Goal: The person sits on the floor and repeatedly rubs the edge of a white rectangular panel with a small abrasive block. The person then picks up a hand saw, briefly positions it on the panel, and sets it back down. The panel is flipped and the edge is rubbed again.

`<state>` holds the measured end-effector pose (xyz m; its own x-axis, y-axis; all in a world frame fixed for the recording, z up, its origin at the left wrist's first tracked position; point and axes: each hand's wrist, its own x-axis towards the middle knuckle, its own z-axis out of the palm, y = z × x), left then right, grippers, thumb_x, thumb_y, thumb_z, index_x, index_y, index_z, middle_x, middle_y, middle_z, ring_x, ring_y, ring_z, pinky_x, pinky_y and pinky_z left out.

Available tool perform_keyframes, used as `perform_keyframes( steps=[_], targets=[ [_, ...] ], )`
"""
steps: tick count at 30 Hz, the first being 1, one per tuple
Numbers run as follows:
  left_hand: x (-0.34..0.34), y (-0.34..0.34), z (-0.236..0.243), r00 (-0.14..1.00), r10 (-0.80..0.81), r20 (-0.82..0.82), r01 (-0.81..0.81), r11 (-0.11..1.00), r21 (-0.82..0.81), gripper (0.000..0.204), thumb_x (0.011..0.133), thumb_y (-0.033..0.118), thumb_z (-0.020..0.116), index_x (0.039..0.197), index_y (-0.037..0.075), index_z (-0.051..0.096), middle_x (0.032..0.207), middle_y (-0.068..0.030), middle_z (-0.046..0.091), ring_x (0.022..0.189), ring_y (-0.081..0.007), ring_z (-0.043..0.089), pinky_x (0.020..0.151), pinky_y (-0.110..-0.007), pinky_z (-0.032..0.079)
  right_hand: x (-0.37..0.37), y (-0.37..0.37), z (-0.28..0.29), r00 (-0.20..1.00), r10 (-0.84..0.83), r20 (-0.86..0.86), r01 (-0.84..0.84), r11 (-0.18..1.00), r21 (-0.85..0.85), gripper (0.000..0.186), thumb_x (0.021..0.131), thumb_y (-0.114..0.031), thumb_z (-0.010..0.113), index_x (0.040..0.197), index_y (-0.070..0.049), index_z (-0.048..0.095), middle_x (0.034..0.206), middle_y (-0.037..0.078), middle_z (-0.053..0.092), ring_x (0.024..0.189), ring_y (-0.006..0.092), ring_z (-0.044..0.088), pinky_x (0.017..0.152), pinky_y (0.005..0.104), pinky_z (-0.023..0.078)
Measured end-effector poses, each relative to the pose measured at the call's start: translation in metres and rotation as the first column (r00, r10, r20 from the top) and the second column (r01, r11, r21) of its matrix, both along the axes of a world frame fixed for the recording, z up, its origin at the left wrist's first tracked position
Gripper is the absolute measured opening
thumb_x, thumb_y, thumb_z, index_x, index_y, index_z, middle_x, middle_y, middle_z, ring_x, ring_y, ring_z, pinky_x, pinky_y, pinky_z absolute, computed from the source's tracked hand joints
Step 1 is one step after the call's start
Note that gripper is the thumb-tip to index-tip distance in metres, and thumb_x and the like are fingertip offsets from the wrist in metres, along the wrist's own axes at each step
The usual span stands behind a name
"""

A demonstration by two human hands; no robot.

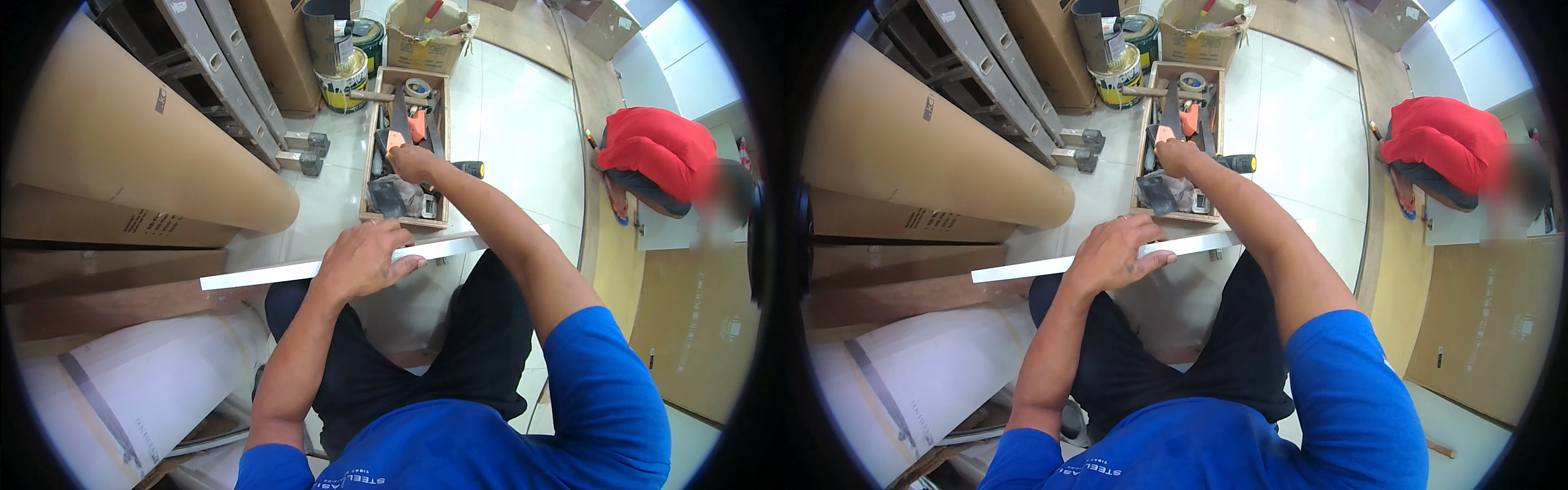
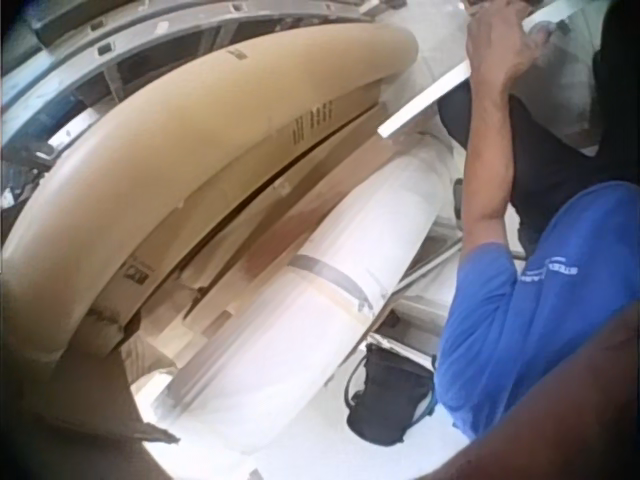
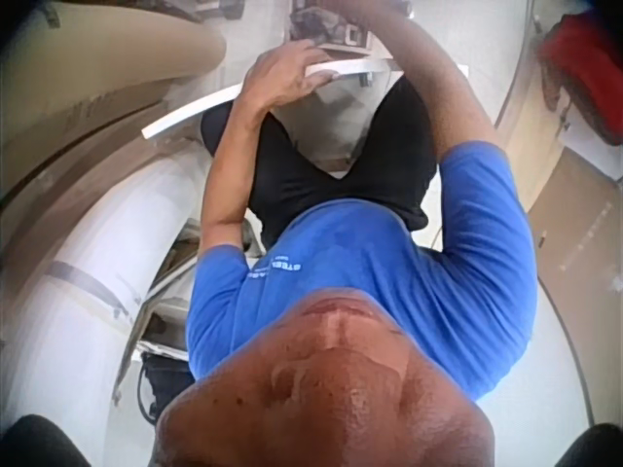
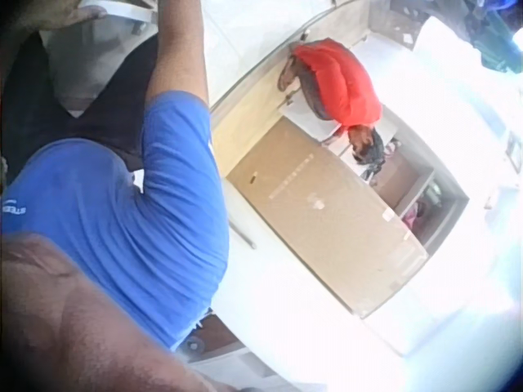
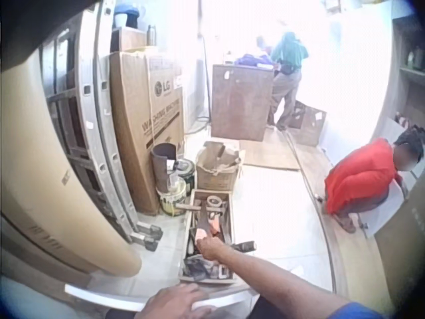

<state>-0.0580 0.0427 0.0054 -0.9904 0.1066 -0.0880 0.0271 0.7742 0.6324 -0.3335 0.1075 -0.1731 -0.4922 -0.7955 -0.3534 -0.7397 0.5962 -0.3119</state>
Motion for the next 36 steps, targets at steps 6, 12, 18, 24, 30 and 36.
perform_keyframes(
  steps=[6,12,18,24,30,36],
  targets=[
    [0.0,-0.002,-0.001,1.0,-0.011,0.007,0.011,1.0,0.02,0.04,0.097,0.047,0.075,0.107,0.009,0.079,0.103,-0.0101,0.069,0.103,-0.0346,0.069,0.088,-0.048,0.055,-0.04,0.034,0.065,0.99,0.119,0.069,-0.118,0.993,-0.025,0.058,0.092,-0.025,0.076,0.143,0.001,0.064,0.138,0.024,0.071,0.127,0.0407,0.068,0.109,0.0451,0.053],
    [-0.001,-0.001,0.001,0.999,0.011,0.046,-0.012,1.0,0.022,0.038,0.096,0.044,0.077,0.109,0.009,0.08,0.104,-0.0099,0.07,0.101,-0.0339,0.069,0.087,-0.047,0.055,0.031,0.137,0.187,0.966,-0.125,0.228,0.209,0.895,-0.394,0.031,0.1,-0.027,0.072,0.12,-0.002,0.073,0.112,0.017,0.078,0.101,0.0355,0.075,0.088,0.0462,0.057],
    [-0.003,-0.001,-0.002,0.999,0.001,0.054,-0.005,0.998,0.063,0.035,0.095,0.039,0.08,0.113,0.009,0.081,0.102,-0.0103,0.07,0.096,-0.0322,0.068,0.084,-0.042,0.055,0.161,0.181,0.201,0.993,-0.103,-0.06,0.063,0.881,-0.469,0.043,0.099,-0.029,0.075,0.134,-0.005,0.069,0.134,0.015,0.071,0.13,0.0323,0.065,0.118,0.0529,0.042],
    [-0.019,-0.02,0.018,0.956,-0.08,0.281,-0.022,0.94,0.341,0.038,0.097,0.035,0.08,0.12,0.004,0.078,0.108,-0.0103,0.074,0.097,-0.0225,0.07,0.084,-0.037,0.055,0.171,0.189,0.175,0.997,-0.076,-0.013,0.059,0.857,-0.512,0.048,0.098,-0.031,0.077,0.137,-0.005,0.067,0.139,0.013,0.068,0.136,0.0316,0.061,0.124,0.0572,0.034],
    [-0.132,-0.046,-0.056,0.91,-0.114,0.399,0.261,0.905,-0.335,0.042,0.096,0.034,0.079,0.127,0.007,0.072,0.113,-0.0186,0.077,0.101,-0.038,0.074,0.086,-0.047,0.058,0.172,0.193,0.172,0.997,-0.03,-0.068,-0.007,0.876,-0.482,0.046,0.095,-0.024,0.078,0.136,-0.007,0.067,0.125,0.01,0.069,0.124,0.0289,0.064,0.119,0.0522,0.039],
    [-0.163,-0.031,-0.17,0.665,-0.421,0.617,0.734,0.522,-0.435,0.076,0.099,0.026,0.07,0.167,0.026,0.037,0.111,-0.016,0.077,0.098,-0.0371,0.076,0.086,-0.049,0.059,0.166,0.192,0.171,0.998,-0.02,-0.057,-0.01,0.878,-0.479,0.047,0.094,-0.02,0.077,0.137,-0.007,0.066,0.13,0.01,0.069,0.125,0.0295,0.063,0.114,0.0488,0.041]
  ],
)
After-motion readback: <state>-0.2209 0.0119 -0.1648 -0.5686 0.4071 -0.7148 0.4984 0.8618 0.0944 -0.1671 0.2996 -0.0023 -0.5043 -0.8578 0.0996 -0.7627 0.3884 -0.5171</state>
